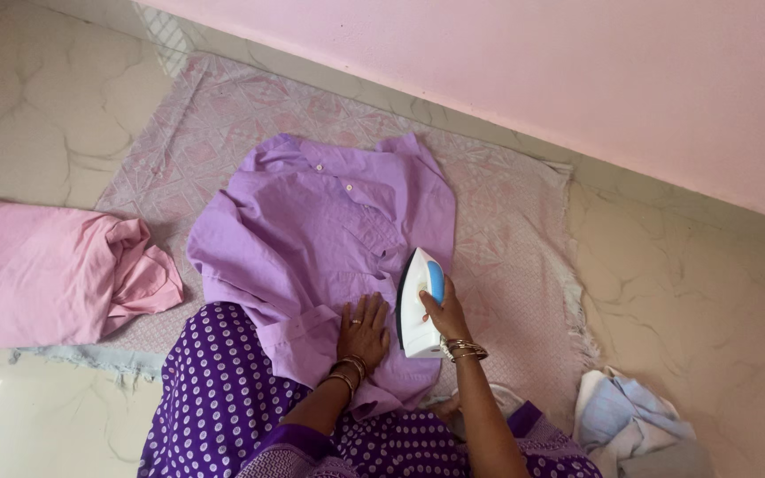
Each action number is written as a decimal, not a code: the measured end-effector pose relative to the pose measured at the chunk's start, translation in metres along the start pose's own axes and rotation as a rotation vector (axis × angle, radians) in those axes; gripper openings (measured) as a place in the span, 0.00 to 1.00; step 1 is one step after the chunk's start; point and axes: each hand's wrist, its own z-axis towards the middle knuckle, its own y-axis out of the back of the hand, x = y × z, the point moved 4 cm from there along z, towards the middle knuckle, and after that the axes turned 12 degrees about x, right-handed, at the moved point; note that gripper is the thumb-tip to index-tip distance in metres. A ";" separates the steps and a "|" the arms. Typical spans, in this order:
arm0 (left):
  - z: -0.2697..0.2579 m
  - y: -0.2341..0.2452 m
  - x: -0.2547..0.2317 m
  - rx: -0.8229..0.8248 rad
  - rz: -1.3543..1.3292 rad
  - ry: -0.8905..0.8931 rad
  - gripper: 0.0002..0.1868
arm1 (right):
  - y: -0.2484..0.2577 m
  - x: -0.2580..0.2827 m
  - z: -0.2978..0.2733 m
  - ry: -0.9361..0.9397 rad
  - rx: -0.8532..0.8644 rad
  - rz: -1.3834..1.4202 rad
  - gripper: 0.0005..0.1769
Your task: The person irons a purple shirt laid on a patterned cloth on the floor. They smooth the fabric with one hand while moving the iron with the other, then flip the shirt to iron the other side.
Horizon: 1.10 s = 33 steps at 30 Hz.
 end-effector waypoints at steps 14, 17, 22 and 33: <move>-0.003 0.011 -0.002 0.011 -0.038 -0.017 0.34 | 0.010 0.016 0.032 0.046 -0.002 0.041 0.39; -0.002 0.009 -0.002 0.009 -0.032 -0.022 0.34 | 0.012 0.018 0.037 0.032 -0.011 0.031 0.40; -0.001 0.007 -0.002 0.021 -0.027 -0.019 0.34 | 0.015 0.024 0.045 -0.019 -0.024 0.019 0.40; 0.000 0.008 -0.003 -0.005 -0.047 -0.027 0.34 | 0.022 0.034 0.065 -0.002 -0.033 -0.013 0.41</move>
